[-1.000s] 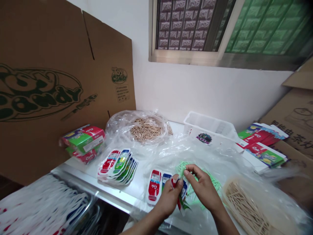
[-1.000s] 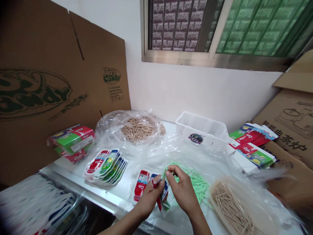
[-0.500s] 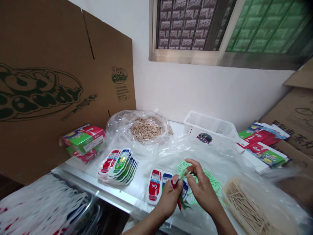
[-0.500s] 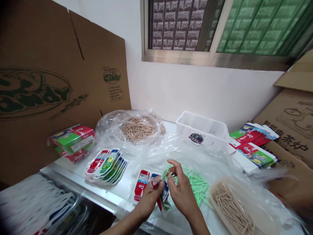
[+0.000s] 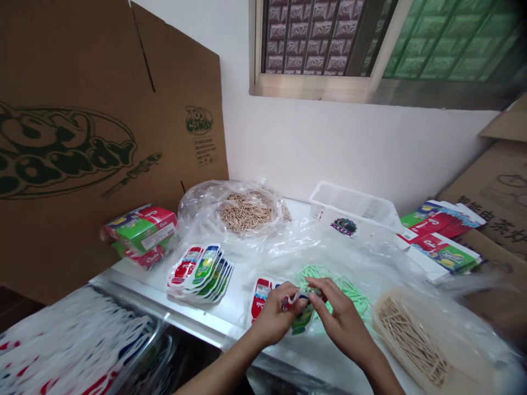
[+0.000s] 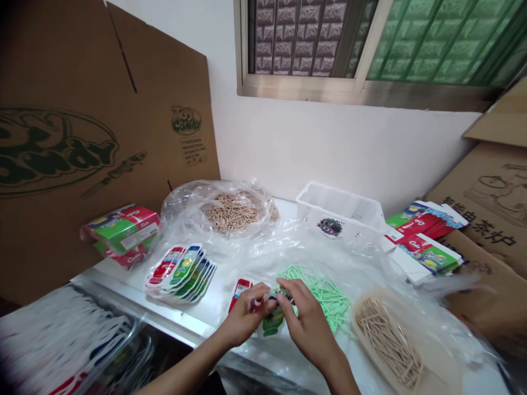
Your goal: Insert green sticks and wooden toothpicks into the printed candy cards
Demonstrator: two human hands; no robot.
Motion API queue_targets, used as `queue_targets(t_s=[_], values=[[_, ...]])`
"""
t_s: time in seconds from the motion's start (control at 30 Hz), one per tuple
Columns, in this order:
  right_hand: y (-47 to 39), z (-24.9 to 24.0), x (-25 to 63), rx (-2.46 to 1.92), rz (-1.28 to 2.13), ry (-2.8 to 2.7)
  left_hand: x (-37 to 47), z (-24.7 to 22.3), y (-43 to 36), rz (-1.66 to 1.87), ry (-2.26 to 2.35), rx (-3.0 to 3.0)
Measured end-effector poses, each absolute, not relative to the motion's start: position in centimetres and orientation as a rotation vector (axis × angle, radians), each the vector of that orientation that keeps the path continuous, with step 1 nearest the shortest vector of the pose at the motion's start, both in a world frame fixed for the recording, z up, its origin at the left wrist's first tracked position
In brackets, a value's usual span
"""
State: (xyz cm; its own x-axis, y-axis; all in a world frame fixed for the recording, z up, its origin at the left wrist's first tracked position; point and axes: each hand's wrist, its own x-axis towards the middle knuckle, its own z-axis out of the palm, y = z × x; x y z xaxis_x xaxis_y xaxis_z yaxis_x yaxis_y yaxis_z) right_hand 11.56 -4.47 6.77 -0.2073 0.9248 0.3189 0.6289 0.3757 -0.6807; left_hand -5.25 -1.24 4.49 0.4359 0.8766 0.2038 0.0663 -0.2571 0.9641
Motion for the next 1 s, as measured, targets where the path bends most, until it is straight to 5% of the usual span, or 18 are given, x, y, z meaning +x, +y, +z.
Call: queue_targets(t_s=[0.4,0.7,1.0], values=[[-6.3,6.4,14.2,-1.379,0.479,-1.887,-4.7,4.9,-1.4,0.699,0.732,1.5],[-9.0,4.0,30.5,-2.423,0.306,-1.924,-3.3,4.1,-0.6,0.784,0.887,1.585],[-8.2,-1.4,31.8,-2.639,0.266,-2.001,-1.4,3.2,-0.8,0.709,0.893,1.453]])
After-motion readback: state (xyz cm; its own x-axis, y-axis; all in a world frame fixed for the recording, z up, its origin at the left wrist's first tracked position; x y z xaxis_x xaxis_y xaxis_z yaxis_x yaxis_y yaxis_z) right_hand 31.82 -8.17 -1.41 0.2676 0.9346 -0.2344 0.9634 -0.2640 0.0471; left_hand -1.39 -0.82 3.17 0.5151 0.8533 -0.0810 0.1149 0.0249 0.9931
